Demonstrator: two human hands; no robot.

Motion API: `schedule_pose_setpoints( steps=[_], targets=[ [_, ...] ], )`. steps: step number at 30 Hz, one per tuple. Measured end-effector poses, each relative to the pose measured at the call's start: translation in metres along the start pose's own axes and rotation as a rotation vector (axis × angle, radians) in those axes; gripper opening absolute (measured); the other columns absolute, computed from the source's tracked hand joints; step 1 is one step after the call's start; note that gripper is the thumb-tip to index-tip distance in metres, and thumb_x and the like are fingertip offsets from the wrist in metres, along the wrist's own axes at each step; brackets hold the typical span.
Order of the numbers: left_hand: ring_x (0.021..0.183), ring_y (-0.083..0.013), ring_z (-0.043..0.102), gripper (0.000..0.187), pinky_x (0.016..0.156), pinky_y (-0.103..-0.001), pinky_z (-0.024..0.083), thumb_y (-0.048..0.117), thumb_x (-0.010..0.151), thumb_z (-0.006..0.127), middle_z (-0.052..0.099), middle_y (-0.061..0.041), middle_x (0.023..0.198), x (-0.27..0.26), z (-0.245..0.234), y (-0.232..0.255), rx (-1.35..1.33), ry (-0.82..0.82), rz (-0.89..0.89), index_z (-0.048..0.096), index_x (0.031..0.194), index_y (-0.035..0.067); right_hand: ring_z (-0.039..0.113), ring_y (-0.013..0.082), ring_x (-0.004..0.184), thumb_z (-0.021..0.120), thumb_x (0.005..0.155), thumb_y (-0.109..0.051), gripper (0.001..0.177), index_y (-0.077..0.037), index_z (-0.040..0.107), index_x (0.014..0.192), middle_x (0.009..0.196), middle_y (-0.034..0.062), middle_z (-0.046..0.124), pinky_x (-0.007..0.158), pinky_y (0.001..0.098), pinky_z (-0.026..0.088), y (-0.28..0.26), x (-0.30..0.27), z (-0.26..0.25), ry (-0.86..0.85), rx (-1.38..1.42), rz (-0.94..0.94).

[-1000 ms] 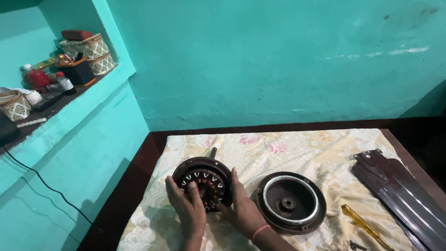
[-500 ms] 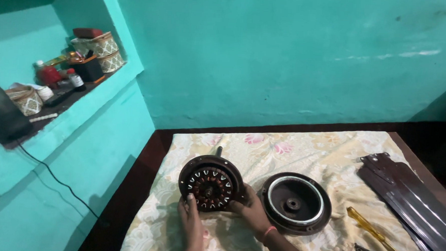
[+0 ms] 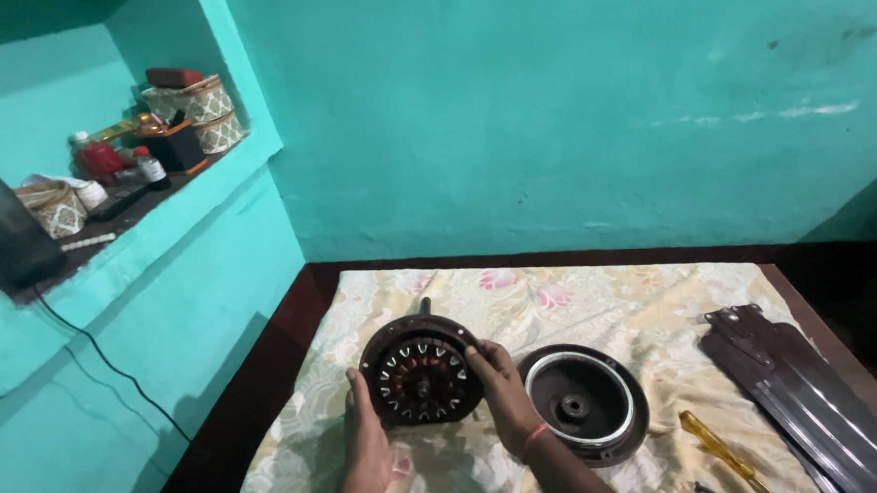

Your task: The person uses a screwdriver to loosen screws on the base of an electric fan motor housing, then separates the two halves of the housing to expose the internal components. The person handles the motor housing and fan blades while working on a bed.

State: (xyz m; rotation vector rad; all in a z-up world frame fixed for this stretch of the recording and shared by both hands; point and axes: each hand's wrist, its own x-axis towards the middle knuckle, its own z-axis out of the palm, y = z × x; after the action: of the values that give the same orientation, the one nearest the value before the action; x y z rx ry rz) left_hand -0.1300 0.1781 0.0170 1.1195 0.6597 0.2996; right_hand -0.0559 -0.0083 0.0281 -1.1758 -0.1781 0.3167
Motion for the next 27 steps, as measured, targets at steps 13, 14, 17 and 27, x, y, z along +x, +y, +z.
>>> schedule_pose_setpoints(
  steps=[13, 14, 17, 27],
  targets=[
    [0.108, -0.0292, 0.069, 0.057, 0.096, -0.047, 0.052, 0.053, 0.097, 0.057, 0.074, -0.012, 0.119, 0.042, -0.052, -0.046, -0.370, -0.178, -0.059, 0.068, 0.127, 0.006, 0.046, 0.0106, 0.083, 0.050, 0.109, -0.033, 0.031, -0.004, 0.057, 0.099, 0.087, 0.0004, 0.051, 0.076, 0.0259, 0.044, 0.015, -0.020, 0.001, -0.031, -0.255, -0.193],
    [0.109, -0.0270, 0.069, 0.054, 0.098, -0.044, 0.052, 0.048, 0.095, 0.059, 0.075, -0.011, 0.119, 0.037, -0.057, -0.044, -0.352, -0.256, -0.043, 0.070, 0.126, 0.005, 0.047, 0.0108, 0.082, 0.050, 0.108, -0.033, 0.031, -0.005, 0.057, 0.099, 0.086, 0.0004, 0.051, 0.075, 0.0260, 0.045, 0.016, -0.024, 0.000, -0.015, -0.302, -0.184],
    [0.108, -0.0231, 0.071, 0.049, 0.098, -0.041, 0.053, 0.040, 0.090, 0.064, 0.079, -0.009, 0.115, 0.022, -0.049, -0.013, -0.222, -0.418, -0.052, 0.074, 0.121, 0.004, 0.051, 0.0109, 0.083, 0.047, 0.108, -0.034, 0.032, -0.004, 0.056, 0.102, 0.085, 0.0028, 0.055, 0.076, 0.0272, 0.048, 0.010, -0.027, 0.000, -0.027, -0.399, -0.293],
    [0.069, -0.0162, 0.067, 0.041, 0.062, -0.030, 0.054, 0.036, 0.092, 0.076, 0.072, -0.008, 0.082, -0.010, -0.020, 0.043, 0.245, -0.506, -0.034, 0.074, 0.101, -0.004, 0.058, 0.0131, 0.099, 0.041, 0.110, -0.029, 0.032, -0.004, 0.058, 0.116, 0.102, 0.0061, 0.060, 0.091, 0.0277, 0.049, -0.005, -0.046, -0.013, -0.236, -0.460, -0.339]
  ],
)
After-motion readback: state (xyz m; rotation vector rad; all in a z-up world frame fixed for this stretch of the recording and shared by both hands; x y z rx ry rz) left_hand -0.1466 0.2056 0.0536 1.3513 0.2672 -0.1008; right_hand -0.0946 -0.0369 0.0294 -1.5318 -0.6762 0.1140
